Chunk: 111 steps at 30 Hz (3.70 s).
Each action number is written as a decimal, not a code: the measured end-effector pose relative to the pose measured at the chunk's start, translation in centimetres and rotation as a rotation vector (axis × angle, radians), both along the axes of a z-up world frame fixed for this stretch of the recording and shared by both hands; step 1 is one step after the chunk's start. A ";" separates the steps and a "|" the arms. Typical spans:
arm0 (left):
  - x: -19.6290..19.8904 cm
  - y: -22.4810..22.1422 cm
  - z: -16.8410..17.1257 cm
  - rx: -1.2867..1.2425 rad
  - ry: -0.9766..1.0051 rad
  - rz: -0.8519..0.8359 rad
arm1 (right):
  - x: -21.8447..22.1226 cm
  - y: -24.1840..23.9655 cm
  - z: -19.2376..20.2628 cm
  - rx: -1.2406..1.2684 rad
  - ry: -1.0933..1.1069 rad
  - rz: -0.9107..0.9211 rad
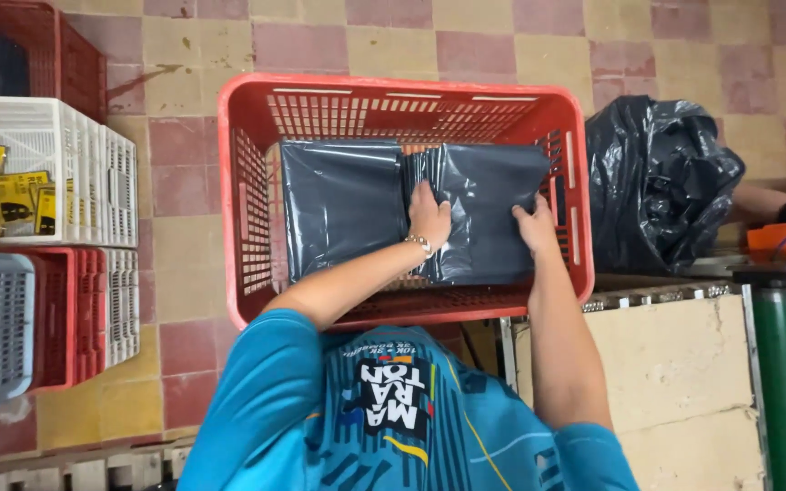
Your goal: The person collects plastic bags from a production machine, folds them, and stacks them into a red plastic basket.
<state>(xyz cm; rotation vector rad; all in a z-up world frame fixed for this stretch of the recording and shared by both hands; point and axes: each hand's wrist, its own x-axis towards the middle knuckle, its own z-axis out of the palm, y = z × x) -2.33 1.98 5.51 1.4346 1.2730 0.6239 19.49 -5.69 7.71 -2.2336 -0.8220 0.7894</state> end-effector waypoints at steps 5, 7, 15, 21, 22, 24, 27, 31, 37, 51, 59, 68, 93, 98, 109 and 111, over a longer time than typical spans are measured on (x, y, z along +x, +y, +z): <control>1.1 1.4 7.2 0.888 0.161 -0.321 | -4.6 -1.5 7.9 -0.388 -0.514 0.203; 2.1 1.5 7.7 0.923 0.264 -0.509 | -8.6 -1.7 11.7 -0.480 -0.594 0.285; 4.9 5.2 7.1 0.753 0.675 -0.849 | -11.4 -0.5 4.3 -0.788 0.016 0.777; 5.2 6.4 5.1 0.670 0.663 -0.863 | -12.1 0.0 6.9 -0.789 0.020 0.865; 5.3 6.5 4.6 0.668 0.664 -0.863 | -12.2 0.0 7.0 -0.789 0.021 0.867; 5.6 7.0 3.8 0.669 0.647 -0.846 | -12.3 0.3 7.3 -0.755 -0.002 0.845; 5.7 7.7 3.2 0.614 0.571 -0.877 | -11.6 0.0 4.6 -0.741 0.029 0.813; 1.7 10.2 3.3 0.812 0.419 -0.793 | -11.4 -0.6 3.6 -0.731 0.010 0.744; -11.2 15.6 6.1 0.961 0.464 -0.438 | -18.7 2.7 10.5 -0.392 -0.108 0.921; -12.8 17.0 -0.1 0.316 0.947 -0.523 | -28.5 5.8 4.1 -0.539 -0.176 1.514; -12.0 16.6 0.3 0.286 0.944 -0.416 | -28.0 5.6 3.2 -0.598 -0.149 1.467; -12.1 14.7 2.2 0.470 0.907 -0.399 | -24.9 4.9 7.5 -0.411 0.299 1.283; -23.8 9.0 11.4 -0.146 0.534 -0.034 | -22.4 4.9 9.1 -0.253 0.089 0.953; -23.9 13.0 0.3 -0.176 0.553 -0.017 | -22.3 6.3 3.5 -0.326 -0.070 0.945; -23.5 11.7 4.0 -0.098 0.603 0.033 | -22.0 5.5 4.0 -0.301 -0.182 1.027; -24.0 12.9 4.1 -0.194 0.462 0.112 | -22.5 5.4 5.1 -0.290 -0.150 1.003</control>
